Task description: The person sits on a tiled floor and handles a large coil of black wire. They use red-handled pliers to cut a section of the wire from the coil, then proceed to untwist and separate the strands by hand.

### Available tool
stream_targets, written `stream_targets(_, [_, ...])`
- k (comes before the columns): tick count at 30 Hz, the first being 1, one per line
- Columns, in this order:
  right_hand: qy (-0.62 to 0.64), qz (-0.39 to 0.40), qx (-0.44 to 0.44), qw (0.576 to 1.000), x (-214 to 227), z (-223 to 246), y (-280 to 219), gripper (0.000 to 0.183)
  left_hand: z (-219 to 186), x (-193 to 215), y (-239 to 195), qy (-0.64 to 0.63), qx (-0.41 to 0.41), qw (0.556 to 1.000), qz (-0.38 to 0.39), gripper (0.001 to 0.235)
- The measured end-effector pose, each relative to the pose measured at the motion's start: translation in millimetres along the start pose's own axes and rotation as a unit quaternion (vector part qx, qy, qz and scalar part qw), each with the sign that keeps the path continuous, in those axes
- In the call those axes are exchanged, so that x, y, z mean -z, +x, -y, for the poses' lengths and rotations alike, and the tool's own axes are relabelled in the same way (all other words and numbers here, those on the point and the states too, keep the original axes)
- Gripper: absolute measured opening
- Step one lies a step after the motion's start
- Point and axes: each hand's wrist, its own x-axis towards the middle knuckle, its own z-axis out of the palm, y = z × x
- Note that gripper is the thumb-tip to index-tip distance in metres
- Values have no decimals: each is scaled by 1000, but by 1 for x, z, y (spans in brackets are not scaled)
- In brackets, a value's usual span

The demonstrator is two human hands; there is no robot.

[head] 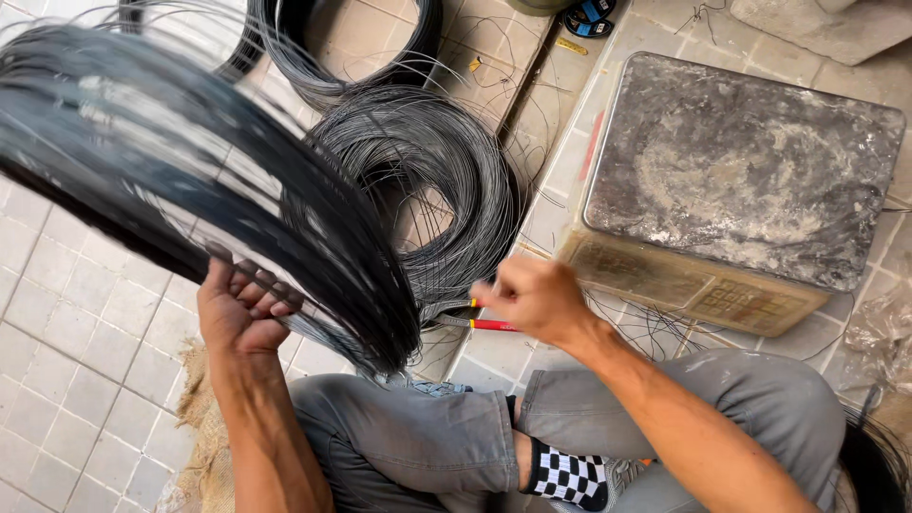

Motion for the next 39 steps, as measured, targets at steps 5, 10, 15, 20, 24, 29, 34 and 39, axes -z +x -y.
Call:
stream_targets(5, [-262,366,-29,893,-68,-54,-67,76,12,-6,14,-26,81,996,42,66])
stream_targets(10, [-261,369,-28,891,-89,-86,-74,71,28,-14,26,-58,111,990,59,65])
stream_targets(15, [-162,465,-79,867,-77,-56,-66,34,29,-3,37,-65,127,987,72,65])
stream_targets(20, [4,519,-193,833,-5,9,-13,23,21,-2,43,-36,47,998,17,53])
stream_targets(24, [128,540,-260,791,15,21,3,12,23,-4,42,-10,7,1000,-19,43])
stream_targets(29, [334,448,-298,774,-4,13,-4,53,20,-3,46,-35,9,999,-6,34])
stream_targets(34, [477,338,-366,724,-5,38,-16,83,21,1,50,-61,13,998,6,25])
stream_targets(39, [-130,474,-166,855,-9,13,-32,65,26,1,57,-81,20,996,22,19])
